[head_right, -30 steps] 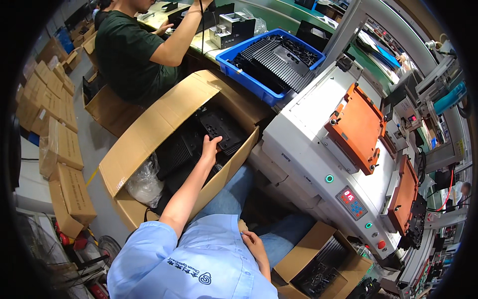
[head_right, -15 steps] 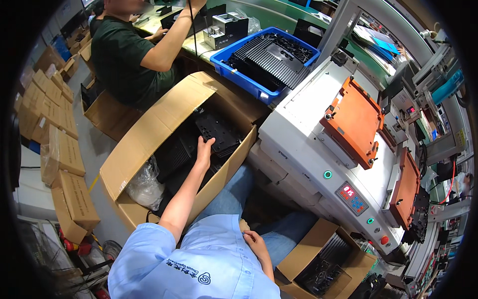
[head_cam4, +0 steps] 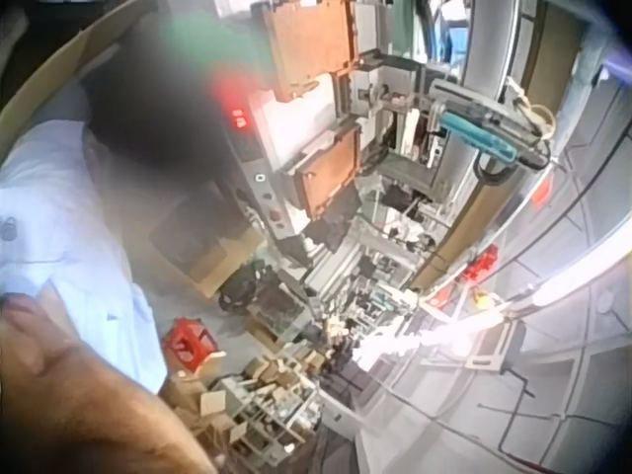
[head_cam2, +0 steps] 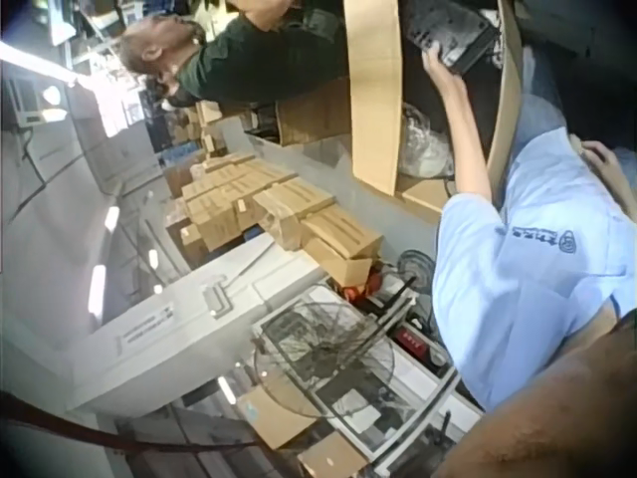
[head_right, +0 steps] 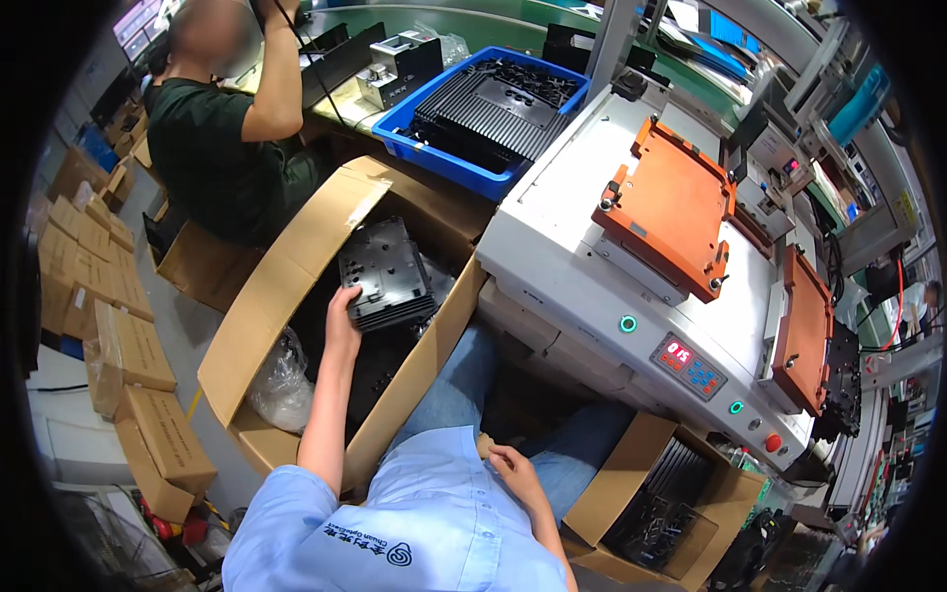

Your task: Inspecting electronic enclosure components and loading them into a press machine for assembly.

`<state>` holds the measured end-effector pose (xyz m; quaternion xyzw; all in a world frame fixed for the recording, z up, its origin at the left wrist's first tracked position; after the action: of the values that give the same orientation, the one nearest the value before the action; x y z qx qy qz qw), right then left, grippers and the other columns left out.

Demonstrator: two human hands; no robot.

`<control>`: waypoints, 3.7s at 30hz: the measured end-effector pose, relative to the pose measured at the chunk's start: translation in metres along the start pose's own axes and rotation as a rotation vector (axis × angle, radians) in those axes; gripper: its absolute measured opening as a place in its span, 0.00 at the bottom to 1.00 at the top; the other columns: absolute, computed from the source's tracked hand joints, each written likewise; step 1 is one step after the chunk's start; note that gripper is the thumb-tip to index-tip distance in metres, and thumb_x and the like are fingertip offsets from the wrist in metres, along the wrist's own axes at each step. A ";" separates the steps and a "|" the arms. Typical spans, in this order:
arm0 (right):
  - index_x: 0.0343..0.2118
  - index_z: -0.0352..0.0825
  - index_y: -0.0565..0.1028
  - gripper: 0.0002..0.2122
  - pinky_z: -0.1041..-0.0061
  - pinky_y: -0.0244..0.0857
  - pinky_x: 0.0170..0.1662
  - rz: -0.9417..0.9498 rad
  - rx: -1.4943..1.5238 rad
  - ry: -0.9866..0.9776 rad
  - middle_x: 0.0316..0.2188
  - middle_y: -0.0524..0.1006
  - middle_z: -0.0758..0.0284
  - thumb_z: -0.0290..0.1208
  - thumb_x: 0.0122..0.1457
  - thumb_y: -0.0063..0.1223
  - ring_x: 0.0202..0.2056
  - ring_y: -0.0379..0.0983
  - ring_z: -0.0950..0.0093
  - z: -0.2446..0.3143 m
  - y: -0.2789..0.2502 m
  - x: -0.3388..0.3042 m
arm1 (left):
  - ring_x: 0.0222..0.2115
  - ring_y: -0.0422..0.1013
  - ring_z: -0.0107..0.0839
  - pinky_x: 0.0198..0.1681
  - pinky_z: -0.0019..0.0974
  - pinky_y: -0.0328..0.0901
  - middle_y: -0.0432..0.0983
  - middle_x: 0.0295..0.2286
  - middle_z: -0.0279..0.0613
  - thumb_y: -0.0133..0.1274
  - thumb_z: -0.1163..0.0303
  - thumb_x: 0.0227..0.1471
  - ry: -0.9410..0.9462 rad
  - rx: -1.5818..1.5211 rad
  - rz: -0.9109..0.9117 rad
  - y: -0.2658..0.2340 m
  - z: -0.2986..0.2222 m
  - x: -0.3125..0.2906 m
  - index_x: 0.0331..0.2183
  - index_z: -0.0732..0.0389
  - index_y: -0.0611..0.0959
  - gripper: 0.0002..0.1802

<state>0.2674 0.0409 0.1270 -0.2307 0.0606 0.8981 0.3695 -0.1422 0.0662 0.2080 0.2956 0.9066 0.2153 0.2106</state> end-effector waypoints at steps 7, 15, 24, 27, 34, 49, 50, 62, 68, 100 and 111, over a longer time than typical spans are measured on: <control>0.55 0.31 0.66 0.19 0.79 0.63 0.49 -0.033 0.324 -0.079 0.44 0.74 0.65 0.37 0.64 0.45 0.44 0.70 0.78 0.058 0.004 0.011 | 0.42 0.72 0.31 0.49 0.33 0.64 0.76 0.42 0.41 0.52 0.71 0.45 -0.284 0.095 0.245 0.013 -0.024 -0.079 0.51 0.65 0.73 0.27; 0.56 0.34 0.62 0.21 0.78 0.59 0.54 -0.402 0.751 -0.161 0.49 0.69 0.68 0.38 0.64 0.46 0.49 0.65 0.80 0.113 -0.001 0.017 | 0.54 0.61 0.31 0.57 0.32 0.54 0.65 0.53 0.42 0.55 0.70 0.47 -0.555 0.498 0.760 0.050 0.044 -0.142 0.58 0.66 0.63 0.37; 0.53 0.35 0.64 0.18 0.79 0.59 0.53 -0.735 1.009 -0.297 0.47 0.70 0.69 0.38 0.64 0.47 0.50 0.64 0.81 0.097 -0.021 -0.023 | 0.46 0.72 0.34 0.48 0.37 0.68 0.72 0.48 0.44 0.38 0.50 0.62 -1.241 0.187 0.718 0.069 0.117 -0.131 0.51 0.60 0.73 0.27; 0.51 0.35 0.66 0.17 0.79 0.60 0.51 -0.816 1.050 -0.288 0.46 0.71 0.69 0.37 0.63 0.49 0.48 0.66 0.81 0.102 -0.025 -0.027 | 0.44 0.73 0.37 0.49 0.39 0.68 0.75 0.45 0.45 0.39 0.51 0.62 -1.404 0.005 0.716 0.074 0.123 -0.130 0.49 0.62 0.75 0.26; 0.43 0.34 0.71 0.14 0.81 0.63 0.46 -0.883 0.759 -0.298 0.38 0.75 0.70 0.35 0.59 0.54 0.40 0.70 0.81 0.112 -0.044 -0.034 | 0.45 0.73 0.39 0.51 0.42 0.66 0.75 0.45 0.47 0.41 0.54 0.61 -1.379 -0.082 0.666 0.071 0.123 -0.136 0.49 0.64 0.75 0.25; 0.37 0.35 0.67 0.12 0.89 0.51 0.36 -1.302 0.125 -0.583 0.28 0.64 0.78 0.37 0.60 0.55 0.31 0.57 0.88 0.204 -0.056 -0.101 | 0.44 0.72 0.36 0.48 0.40 0.69 0.72 0.44 0.44 0.48 0.75 0.54 -1.292 -0.105 0.663 0.076 0.116 -0.117 0.53 0.59 0.66 0.24; 0.37 0.35 0.68 0.11 0.89 0.52 0.35 -1.302 0.075 -0.511 0.28 0.64 0.77 0.35 0.60 0.55 0.31 0.58 0.88 0.209 -0.051 -0.101 | 0.45 0.72 0.36 0.48 0.40 0.69 0.72 0.45 0.44 0.49 0.76 0.53 -1.229 -0.081 0.716 0.078 0.115 -0.119 0.53 0.59 0.66 0.25; 0.53 0.33 0.66 0.24 0.70 0.73 0.36 -1.060 -0.785 -0.408 0.45 0.74 0.55 0.37 0.54 0.56 0.41 0.76 0.63 0.207 0.024 0.019 | 0.53 0.63 0.34 0.55 0.40 0.61 0.63 0.53 0.40 0.47 0.58 0.59 -0.993 0.052 0.814 0.073 0.119 -0.131 0.59 0.56 0.60 0.30; 0.53 0.32 0.67 0.27 0.70 0.72 0.41 -0.876 -0.858 -0.324 0.54 0.65 0.50 0.41 0.53 0.56 0.55 0.63 0.58 0.196 0.044 0.053 | 0.52 0.65 0.35 0.55 0.40 0.62 0.66 0.52 0.41 0.42 0.55 0.61 -1.157 -0.215 0.627 0.044 0.150 -0.115 0.56 0.55 0.65 0.26; 0.48 0.31 0.68 0.17 0.84 0.65 0.28 -0.643 0.587 -0.284 0.34 0.76 0.70 0.35 0.59 0.54 0.32 0.72 0.83 0.087 -0.023 0.007 | 0.43 0.73 0.39 0.50 0.43 0.67 0.76 0.43 0.45 0.55 0.59 0.53 -1.020 0.086 0.585 0.053 0.136 -0.088 0.45 0.64 0.78 0.22; 0.45 0.34 0.75 0.15 0.74 0.69 0.42 -0.839 -0.076 -0.265 0.38 0.79 0.64 0.37 0.60 0.52 0.35 0.77 0.71 0.119 -0.065 -0.071 | 0.50 0.67 0.43 0.57 0.48 0.59 0.71 0.50 0.47 0.50 0.57 0.57 -1.150 -0.260 0.699 0.069 0.127 -0.104 0.51 0.63 0.73 0.25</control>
<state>0.3125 0.0754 0.2689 -0.1317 -0.1195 0.6937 0.6979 0.0291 0.0851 0.1661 0.6106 0.4687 0.1867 0.6105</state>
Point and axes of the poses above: each hand's wrist, its own x-axis towards the middle knuckle, its own y-axis out of the palm, z = x × y, the point moved 1 cm from there along x, towards the middle knuckle
